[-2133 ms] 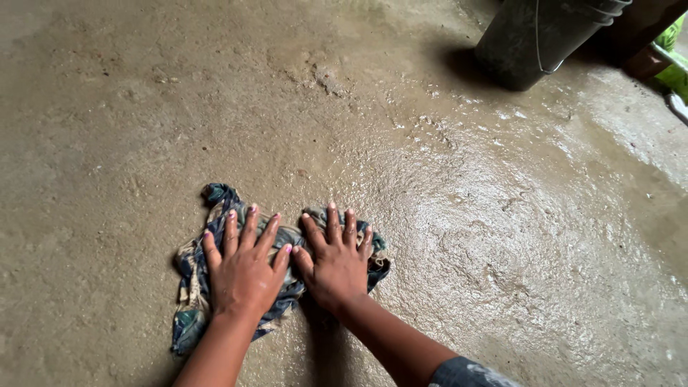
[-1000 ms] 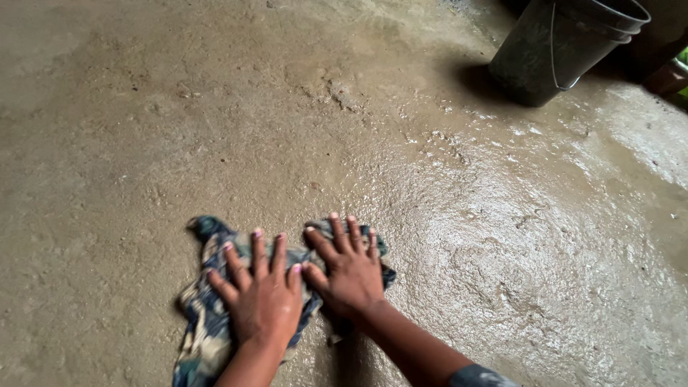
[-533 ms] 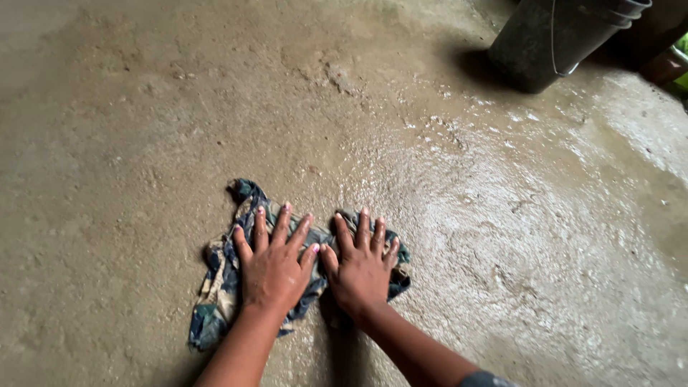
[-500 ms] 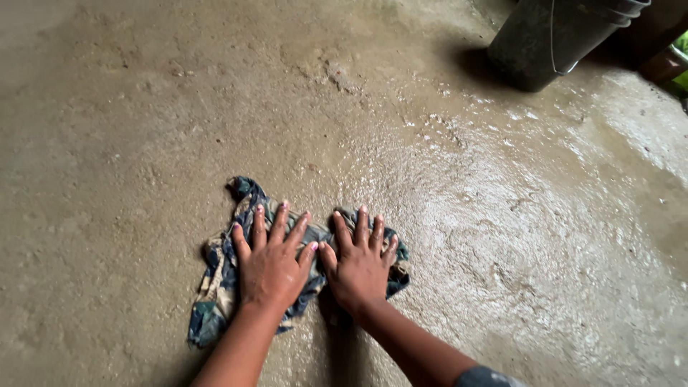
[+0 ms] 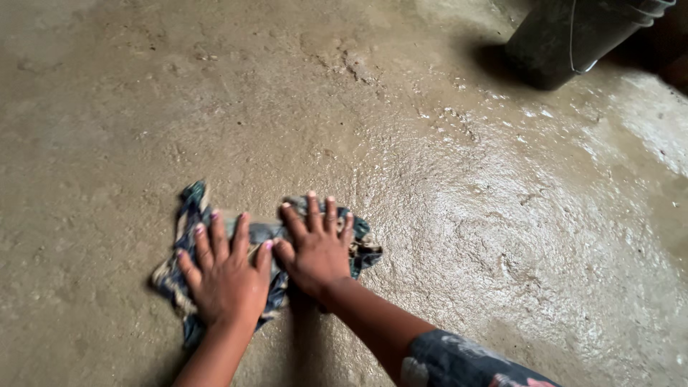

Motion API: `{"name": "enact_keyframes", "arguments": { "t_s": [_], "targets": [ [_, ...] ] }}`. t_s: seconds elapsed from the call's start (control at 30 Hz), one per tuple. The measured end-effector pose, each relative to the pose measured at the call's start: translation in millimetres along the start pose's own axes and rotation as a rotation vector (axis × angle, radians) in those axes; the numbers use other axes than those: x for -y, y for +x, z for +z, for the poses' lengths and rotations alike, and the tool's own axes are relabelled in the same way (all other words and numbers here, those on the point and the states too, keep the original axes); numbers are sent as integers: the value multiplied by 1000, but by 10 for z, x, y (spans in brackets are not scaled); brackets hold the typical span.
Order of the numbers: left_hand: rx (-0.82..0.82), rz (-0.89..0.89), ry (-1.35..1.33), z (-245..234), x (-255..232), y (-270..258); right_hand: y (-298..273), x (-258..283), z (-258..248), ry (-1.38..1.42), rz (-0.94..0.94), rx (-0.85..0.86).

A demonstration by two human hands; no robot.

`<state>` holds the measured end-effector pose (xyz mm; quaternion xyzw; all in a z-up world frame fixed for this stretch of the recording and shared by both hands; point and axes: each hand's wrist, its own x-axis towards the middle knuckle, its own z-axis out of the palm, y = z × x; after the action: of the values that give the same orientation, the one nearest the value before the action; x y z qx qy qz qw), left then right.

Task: The person wipes a wet concrete floor using a patterned cloth. They dip the cloth into a metal bucket of water, wring it out, and then scrub the floor with both hands.

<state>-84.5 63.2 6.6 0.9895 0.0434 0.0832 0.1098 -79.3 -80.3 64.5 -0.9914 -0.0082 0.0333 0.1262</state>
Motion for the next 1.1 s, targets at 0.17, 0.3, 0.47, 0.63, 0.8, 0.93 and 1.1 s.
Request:
{"name": "enact_keyframes", "arguments": {
  "t_s": [0.17,0.3,0.47,0.63,0.8,0.93,1.1],
  "targets": [
    [-84,-105,-57,59,190,-366,-41,73,101,-66,-289,11],
    [-102,-110,-86,18,175,-623,-159,-10,88,-47,-427,29],
    [-105,-95,-40,-7,109,-652,-159,-61,40,-67,-486,54],
    [77,-117,159,-58,-3,-543,-107,-128,14,-55,-411,59],
    [114,-32,128,-40,-244,-219,82,-342,-50,-124,-295,72],
    [186,111,31,-61,-496,117,179,-616,-182,-168,-165,93],
    [260,310,-7,-139,-792,376,151,-927,-277,-167,-35,20]
  ]
}}
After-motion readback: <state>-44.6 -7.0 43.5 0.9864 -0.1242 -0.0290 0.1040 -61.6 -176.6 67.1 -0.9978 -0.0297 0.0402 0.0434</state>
